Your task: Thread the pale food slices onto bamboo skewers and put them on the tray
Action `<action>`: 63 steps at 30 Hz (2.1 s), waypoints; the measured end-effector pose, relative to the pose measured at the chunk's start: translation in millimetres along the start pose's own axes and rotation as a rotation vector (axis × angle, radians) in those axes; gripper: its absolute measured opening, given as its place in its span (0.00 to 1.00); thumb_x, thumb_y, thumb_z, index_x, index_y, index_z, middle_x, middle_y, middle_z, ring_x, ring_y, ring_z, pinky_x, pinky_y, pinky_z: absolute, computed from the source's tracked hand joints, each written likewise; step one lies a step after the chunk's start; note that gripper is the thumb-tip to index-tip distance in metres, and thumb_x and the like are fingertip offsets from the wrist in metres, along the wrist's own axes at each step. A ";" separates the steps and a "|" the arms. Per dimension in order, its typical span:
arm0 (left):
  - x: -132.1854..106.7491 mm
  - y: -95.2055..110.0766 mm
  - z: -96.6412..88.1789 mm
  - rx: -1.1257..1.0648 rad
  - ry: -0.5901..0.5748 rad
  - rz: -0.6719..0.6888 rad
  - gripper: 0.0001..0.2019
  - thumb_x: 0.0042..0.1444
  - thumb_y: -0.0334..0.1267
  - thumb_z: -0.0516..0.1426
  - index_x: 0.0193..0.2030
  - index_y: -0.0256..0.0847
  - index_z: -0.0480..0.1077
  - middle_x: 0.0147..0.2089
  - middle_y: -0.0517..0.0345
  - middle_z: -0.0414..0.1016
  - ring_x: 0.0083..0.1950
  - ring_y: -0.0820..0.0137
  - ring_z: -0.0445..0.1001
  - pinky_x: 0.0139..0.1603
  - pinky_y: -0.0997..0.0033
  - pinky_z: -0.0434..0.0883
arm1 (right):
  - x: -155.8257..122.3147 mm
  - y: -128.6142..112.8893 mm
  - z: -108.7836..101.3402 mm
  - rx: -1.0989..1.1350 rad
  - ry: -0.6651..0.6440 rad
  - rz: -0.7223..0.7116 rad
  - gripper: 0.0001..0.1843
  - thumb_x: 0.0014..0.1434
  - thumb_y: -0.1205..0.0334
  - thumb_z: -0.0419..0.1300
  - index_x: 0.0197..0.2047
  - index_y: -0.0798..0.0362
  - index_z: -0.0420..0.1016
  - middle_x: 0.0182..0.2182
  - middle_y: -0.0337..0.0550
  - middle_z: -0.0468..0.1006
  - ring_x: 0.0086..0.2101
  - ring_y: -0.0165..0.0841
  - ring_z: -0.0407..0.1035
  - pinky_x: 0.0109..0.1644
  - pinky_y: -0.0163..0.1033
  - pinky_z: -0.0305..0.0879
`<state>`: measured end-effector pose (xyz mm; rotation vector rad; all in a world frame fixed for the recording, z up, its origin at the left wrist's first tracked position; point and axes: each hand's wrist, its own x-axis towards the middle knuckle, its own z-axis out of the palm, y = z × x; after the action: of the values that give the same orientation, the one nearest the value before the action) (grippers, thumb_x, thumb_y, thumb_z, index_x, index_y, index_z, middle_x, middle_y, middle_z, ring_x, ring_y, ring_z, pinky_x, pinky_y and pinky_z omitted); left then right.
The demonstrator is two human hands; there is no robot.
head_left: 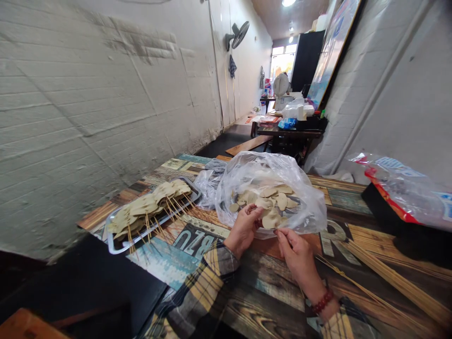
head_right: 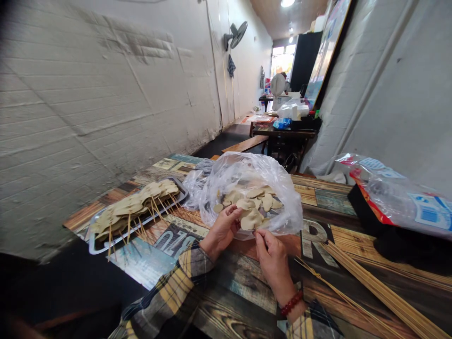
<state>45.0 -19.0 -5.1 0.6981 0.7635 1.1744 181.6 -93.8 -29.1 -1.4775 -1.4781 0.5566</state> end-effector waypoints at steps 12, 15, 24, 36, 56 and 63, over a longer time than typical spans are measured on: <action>-1.9 -5.8 1.2 -0.053 -0.031 -0.102 0.20 0.36 0.43 0.72 0.33 0.32 0.77 0.31 0.51 0.79 0.29 0.70 0.75 0.34 0.72 0.71 | -6.5 -2.8 6.7 -0.103 -0.004 -0.087 0.25 0.65 0.44 0.47 0.36 0.53 0.78 0.20 0.41 0.76 0.21 0.33 0.69 0.27 0.35 0.62; -3.0 -5.4 3.8 -0.035 -0.040 -0.079 0.22 0.36 0.45 0.72 0.35 0.32 0.78 0.30 0.52 0.79 0.28 0.70 0.75 0.33 0.71 0.71 | -7.2 -3.4 7.5 -0.096 -0.038 -0.076 0.24 0.66 0.45 0.47 0.36 0.53 0.77 0.18 0.40 0.74 0.19 0.33 0.67 0.27 0.35 0.61; -6.2 -8.8 7.9 0.011 -0.048 -0.069 0.23 0.36 0.49 0.71 0.34 0.31 0.78 0.28 0.52 0.78 0.25 0.70 0.73 0.30 0.71 0.69 | -9.2 -0.1 10.8 -0.036 -0.062 -0.040 0.24 0.66 0.45 0.46 0.32 0.52 0.74 0.14 0.34 0.67 0.18 0.31 0.64 0.27 0.35 0.59; -5.3 -16.2 7.6 0.016 -0.058 -0.051 0.23 0.37 0.51 0.70 0.32 0.32 0.77 0.27 0.52 0.77 0.26 0.71 0.72 0.29 0.72 0.68 | -8.2 -1.2 12.8 -0.028 -0.045 -0.018 0.27 0.66 0.40 0.43 0.29 0.50 0.70 0.14 0.35 0.67 0.18 0.33 0.64 0.27 0.36 0.58; 1.2 4.4 -1.8 0.103 -0.001 0.017 0.26 0.41 0.44 0.70 0.45 0.35 0.71 0.33 0.53 0.78 0.29 0.71 0.76 0.34 0.72 0.70 | 10.1 4.3 -18.5 0.039 0.106 0.076 0.24 0.64 0.44 0.50 0.37 0.55 0.76 0.15 0.33 0.66 0.18 0.30 0.61 0.25 0.35 0.57; 17.1 11.7 -14.7 0.334 0.120 0.235 0.16 0.46 0.43 0.65 0.40 0.35 0.73 0.32 0.54 0.78 0.29 0.73 0.73 0.33 0.73 0.68 | 16.0 5.7 -34.1 0.075 0.191 0.088 0.21 0.63 0.46 0.51 0.38 0.53 0.76 0.16 0.33 0.66 0.19 0.31 0.62 0.26 0.36 0.58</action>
<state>30.2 1.6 -6.6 1.0220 1.0132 1.3241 215.9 -87.8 -13.7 -1.4985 -1.2366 0.5035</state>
